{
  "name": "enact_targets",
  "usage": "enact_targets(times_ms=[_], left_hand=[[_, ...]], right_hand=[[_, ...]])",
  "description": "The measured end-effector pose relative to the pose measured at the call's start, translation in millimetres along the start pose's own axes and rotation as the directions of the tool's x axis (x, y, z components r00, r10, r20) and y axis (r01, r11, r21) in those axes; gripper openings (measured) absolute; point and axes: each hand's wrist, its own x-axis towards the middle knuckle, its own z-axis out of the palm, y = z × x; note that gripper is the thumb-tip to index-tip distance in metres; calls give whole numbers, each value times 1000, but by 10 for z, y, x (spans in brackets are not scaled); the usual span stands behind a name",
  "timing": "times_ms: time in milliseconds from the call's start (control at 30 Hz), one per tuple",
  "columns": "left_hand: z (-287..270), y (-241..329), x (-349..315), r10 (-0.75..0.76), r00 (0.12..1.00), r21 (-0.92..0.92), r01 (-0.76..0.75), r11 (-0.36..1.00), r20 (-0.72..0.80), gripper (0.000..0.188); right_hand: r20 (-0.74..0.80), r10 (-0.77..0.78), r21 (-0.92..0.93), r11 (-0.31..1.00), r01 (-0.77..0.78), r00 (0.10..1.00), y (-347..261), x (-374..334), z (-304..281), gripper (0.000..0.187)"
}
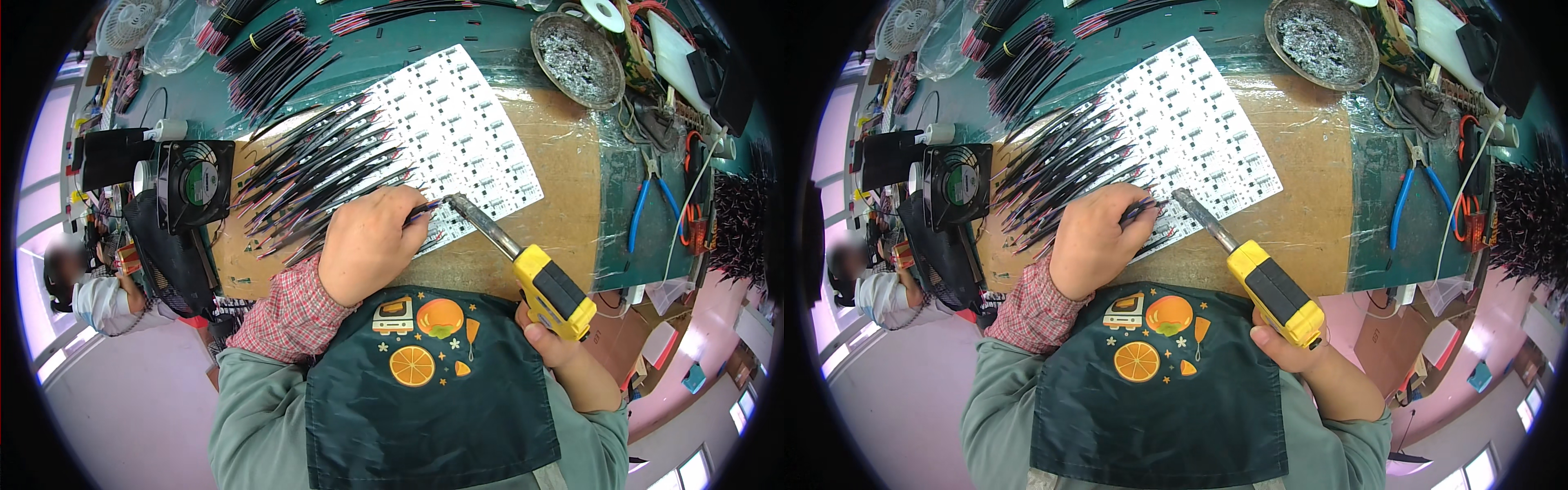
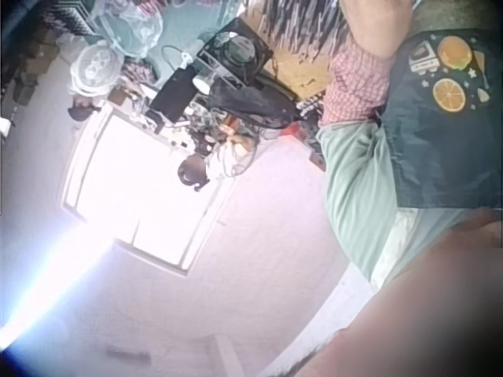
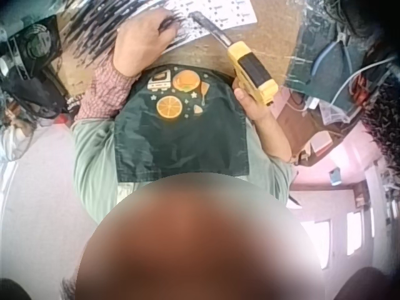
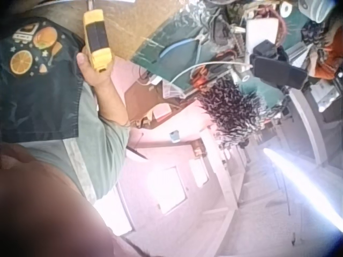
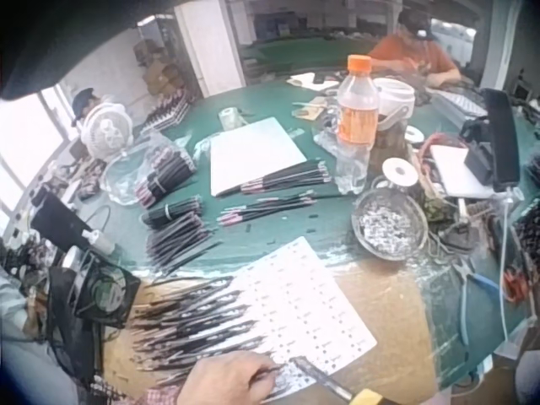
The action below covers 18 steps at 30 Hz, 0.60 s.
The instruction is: The person solders multiple wire bundles onto a circuit board assembly using a soldering iron.
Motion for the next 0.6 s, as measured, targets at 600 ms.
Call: enact_targets(times_ms=[600], left_hand=[[2,-12,4,-29,1000,33,29,999,-3,12]], right_hand=[[44,-23,-59,998,26,999,-35,74,15,27]])
